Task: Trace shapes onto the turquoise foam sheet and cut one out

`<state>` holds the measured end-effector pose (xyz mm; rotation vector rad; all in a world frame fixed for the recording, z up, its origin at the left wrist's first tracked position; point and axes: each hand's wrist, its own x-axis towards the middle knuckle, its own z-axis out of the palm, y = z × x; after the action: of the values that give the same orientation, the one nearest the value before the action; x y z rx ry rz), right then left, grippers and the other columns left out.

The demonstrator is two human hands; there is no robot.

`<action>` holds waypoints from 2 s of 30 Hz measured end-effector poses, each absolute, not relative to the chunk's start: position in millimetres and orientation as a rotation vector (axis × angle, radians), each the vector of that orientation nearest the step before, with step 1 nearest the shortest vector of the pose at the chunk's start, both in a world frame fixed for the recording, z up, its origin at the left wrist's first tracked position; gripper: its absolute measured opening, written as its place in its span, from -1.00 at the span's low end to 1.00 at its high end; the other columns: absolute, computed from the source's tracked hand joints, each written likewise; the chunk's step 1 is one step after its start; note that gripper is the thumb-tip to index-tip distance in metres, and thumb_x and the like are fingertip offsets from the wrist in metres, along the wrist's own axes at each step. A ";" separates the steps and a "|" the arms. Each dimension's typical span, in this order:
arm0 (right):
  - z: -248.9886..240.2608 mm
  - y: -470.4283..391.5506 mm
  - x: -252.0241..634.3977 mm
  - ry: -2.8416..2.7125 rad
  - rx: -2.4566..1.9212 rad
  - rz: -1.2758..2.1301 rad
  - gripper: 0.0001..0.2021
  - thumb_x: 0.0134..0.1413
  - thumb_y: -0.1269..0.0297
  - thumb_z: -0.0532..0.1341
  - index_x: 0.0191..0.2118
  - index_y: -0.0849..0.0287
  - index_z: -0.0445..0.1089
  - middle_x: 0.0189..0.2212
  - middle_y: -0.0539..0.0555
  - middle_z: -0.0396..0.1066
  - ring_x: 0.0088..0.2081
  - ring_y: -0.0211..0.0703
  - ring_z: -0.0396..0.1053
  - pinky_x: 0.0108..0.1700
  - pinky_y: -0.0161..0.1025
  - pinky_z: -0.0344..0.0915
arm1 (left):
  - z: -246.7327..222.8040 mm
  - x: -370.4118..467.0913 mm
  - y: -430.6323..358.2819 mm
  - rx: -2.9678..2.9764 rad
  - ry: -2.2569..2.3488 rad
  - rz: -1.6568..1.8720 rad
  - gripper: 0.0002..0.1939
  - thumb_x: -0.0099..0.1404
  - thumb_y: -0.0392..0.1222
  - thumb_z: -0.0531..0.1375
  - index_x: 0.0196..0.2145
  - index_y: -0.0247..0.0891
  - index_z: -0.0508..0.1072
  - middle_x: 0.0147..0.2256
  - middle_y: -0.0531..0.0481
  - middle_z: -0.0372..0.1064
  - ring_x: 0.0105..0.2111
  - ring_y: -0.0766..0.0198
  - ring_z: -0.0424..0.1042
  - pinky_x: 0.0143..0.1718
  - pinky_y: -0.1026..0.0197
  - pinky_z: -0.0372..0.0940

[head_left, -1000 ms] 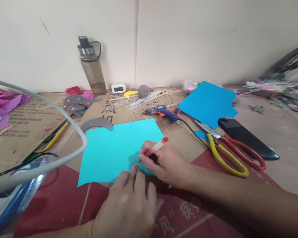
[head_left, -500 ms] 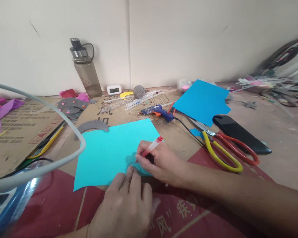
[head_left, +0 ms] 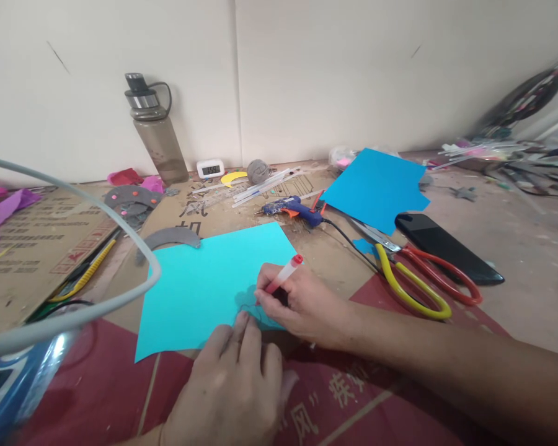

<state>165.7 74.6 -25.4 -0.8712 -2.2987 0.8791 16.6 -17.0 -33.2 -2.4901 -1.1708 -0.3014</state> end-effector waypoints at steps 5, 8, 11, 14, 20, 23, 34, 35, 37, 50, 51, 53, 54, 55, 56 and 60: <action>-25.7 74.7 166.4 -2.284 -0.857 0.873 -0.85 0.14 0.41 0.09 -0.45 0.18 0.16 -0.62 -0.13 0.12 -0.57 -0.39 0.05 -0.47 -0.39 0.01 | -33.3 16.2 -17.2 -2.495 -1.159 -0.285 -0.76 0.27 -0.18 0.08 -0.45 -0.30 0.48 -0.32 -0.27 0.49 -0.26 -0.04 0.46 -0.34 0.03 0.29; -26.4 75.0 167.0 -2.282 -0.843 0.895 -0.85 0.14 0.41 0.08 -0.46 0.17 0.16 -0.60 -0.12 0.13 -0.56 -0.39 0.06 -0.46 -0.39 0.01 | -32.4 16.6 -17.2 -2.497 -1.154 -0.292 -0.77 0.25 -0.19 0.09 -0.47 -0.29 0.47 -0.32 -0.28 0.49 -0.26 -0.04 0.45 -0.35 0.03 0.29; -26.8 75.3 167.6 -2.284 -0.840 0.916 -0.84 0.14 0.39 0.07 -0.46 0.17 0.16 -0.60 -0.12 0.14 -0.55 -0.38 0.07 -0.46 -0.39 0.02 | -32.2 16.0 -17.3 -2.491 -1.150 -0.294 -0.80 0.22 -0.19 0.12 -0.47 -0.30 0.47 -0.30 -0.29 0.48 -0.25 -0.05 0.44 -0.34 0.03 0.29; -26.7 75.4 168.2 -2.292 -0.839 0.929 -0.84 0.14 0.38 0.07 -0.47 0.17 0.16 -0.58 -0.11 0.16 -0.53 -0.37 0.09 -0.45 -0.38 0.03 | -33.4 15.0 -17.2 -2.492 -1.141 -0.286 -0.85 0.19 -0.19 0.16 -0.46 -0.30 0.47 -0.32 -0.27 0.48 -0.25 -0.05 0.44 -0.33 0.02 0.29; -25.3 75.4 169.0 -2.315 -0.864 0.926 -0.85 0.13 0.38 0.08 -0.47 0.17 0.17 -0.57 -0.08 0.21 -0.52 -0.35 0.13 -0.44 -0.36 0.04 | -34.4 15.3 -16.1 -2.495 -1.133 -0.302 -0.88 0.13 -0.20 0.21 -0.47 -0.30 0.47 -0.33 -0.25 0.49 -0.27 -0.04 0.44 -0.35 0.03 0.30; -26.3 75.3 168.7 -2.302 -0.867 0.928 -0.85 0.12 0.38 0.08 -0.47 0.17 0.18 -0.56 -0.07 0.24 -0.51 -0.34 0.16 -0.43 -0.36 0.06 | -34.3 15.0 -16.5 -2.488 -1.131 -0.314 -0.88 0.12 -0.20 0.21 -0.45 -0.31 0.48 -0.32 -0.26 0.49 -0.25 -0.05 0.45 -0.34 0.03 0.31; -36.3 80.6 166.0 -1.942 -0.943 1.170 -0.85 0.16 0.31 0.07 -0.43 0.17 0.22 -0.57 -0.07 0.26 -0.51 -0.32 0.25 -0.45 -0.37 0.17 | -27.2 17.8 -20.7 -2.473 -1.176 -0.321 -0.73 0.28 -0.19 0.05 -0.42 -0.32 0.50 -0.26 -0.31 0.49 -0.27 -0.04 0.46 -0.34 0.01 0.33; -36.9 81.0 165.4 -1.929 -0.959 1.187 -0.85 0.16 0.30 0.07 -0.42 0.17 0.22 -0.57 -0.07 0.27 -0.51 -0.32 0.25 -0.46 -0.37 0.17 | -25.8 17.5 -20.0 -2.478 -1.189 -0.331 -0.74 0.29 -0.19 0.05 -0.42 -0.31 0.49 -0.28 -0.28 0.49 -0.29 -0.03 0.46 -0.34 0.01 0.33; -38.2 81.7 164.4 -1.912 -0.972 1.212 -0.85 0.17 0.28 0.08 -0.42 0.18 0.22 -0.54 -0.04 0.33 -0.51 -0.31 0.26 -0.46 -0.37 0.17 | -21.6 15.7 -16.3 -2.510 -1.232 -0.305 -0.80 0.27 -0.22 0.08 -0.42 -0.26 0.48 -0.36 -0.17 0.48 -0.37 0.01 0.44 -0.39 0.01 0.31; -44.1 86.8 161.7 -1.692 -0.914 1.314 -0.84 0.11 0.21 0.11 -0.42 0.17 0.19 -0.63 -0.12 0.27 -0.62 -0.38 0.19 -0.54 -0.40 0.13 | 8.4 -22.9 39.9 -2.924 -1.555 -0.221 -0.79 0.23 -0.37 0.11 -0.26 -0.20 0.51 -0.26 0.01 0.47 -0.29 0.26 0.43 -0.25 0.23 0.25; -44.5 87.2 161.6 -1.694 -0.907 1.318 -0.83 0.11 0.21 0.11 -0.42 0.17 0.19 -0.63 -0.12 0.27 -0.62 -0.38 0.19 -0.54 -0.40 0.13 | 9.9 -26.8 44.3 -2.949 -1.555 -0.234 -0.78 0.19 -0.39 0.13 -0.26 -0.21 0.51 -0.25 0.01 0.47 -0.28 0.27 0.42 -0.22 0.24 0.25; -44.6 87.8 161.6 -1.698 -0.901 1.329 -0.82 0.10 0.20 0.12 -0.42 0.17 0.19 -0.63 -0.12 0.27 -0.62 -0.38 0.19 -0.54 -0.40 0.14 | 12.5 -33.3 50.9 -2.963 -1.584 -0.207 -0.75 0.13 -0.43 0.14 -0.25 -0.23 0.51 -0.27 0.02 0.47 -0.28 0.28 0.41 -0.22 0.27 0.24; -44.1 88.0 161.7 -1.697 -0.901 1.331 -0.82 0.10 0.19 0.12 -0.43 0.17 0.19 -0.63 -0.12 0.28 -0.62 -0.38 0.19 -0.54 -0.39 0.14 | 13.5 -35.8 53.2 -2.954 -1.607 -0.202 -0.76 0.13 -0.40 0.15 -0.25 -0.23 0.51 -0.29 0.02 0.47 -0.30 0.28 0.41 -0.23 0.27 0.24; -43.1 88.0 162.0 -1.689 -0.901 1.329 -0.81 0.09 0.18 0.13 -0.43 0.16 0.20 -0.63 -0.11 0.28 -0.62 -0.37 0.19 -0.54 -0.39 0.14 | 14.3 -37.8 54.8 -2.947 -1.604 -0.198 -0.78 0.14 -0.37 0.16 -0.26 -0.23 0.52 -0.29 0.02 0.46 -0.29 0.27 0.40 -0.23 0.27 0.24; -41.8 87.7 162.4 -1.676 -0.897 1.318 -0.80 0.09 0.17 0.13 -0.44 0.16 0.20 -0.63 -0.11 0.28 -0.62 -0.37 0.19 -0.54 -0.38 0.15 | 14.8 -39.7 55.8 -2.955 -1.583 -0.193 -0.81 0.15 -0.34 0.17 -0.28 -0.22 0.53 -0.29 0.01 0.45 -0.28 0.27 0.40 -0.23 0.27 0.24; -35.5 81.6 164.2 -1.625 -0.821 1.187 -0.77 0.13 0.10 0.11 -0.37 0.17 0.25 -0.55 -0.06 0.34 -0.53 -0.31 0.31 -0.42 -0.33 0.27 | 15.5 -46.8 57.4 -3.019 -1.471 -0.149 -0.84 0.21 -0.24 0.15 -0.36 -0.21 0.56 -0.26 -0.02 0.41 -0.24 0.24 0.38 -0.19 0.25 0.23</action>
<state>164.2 81.6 -35.5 -0.8209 -1.6247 1.1868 -46.8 57.4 15.5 -3.0195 -1.4706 -0.1494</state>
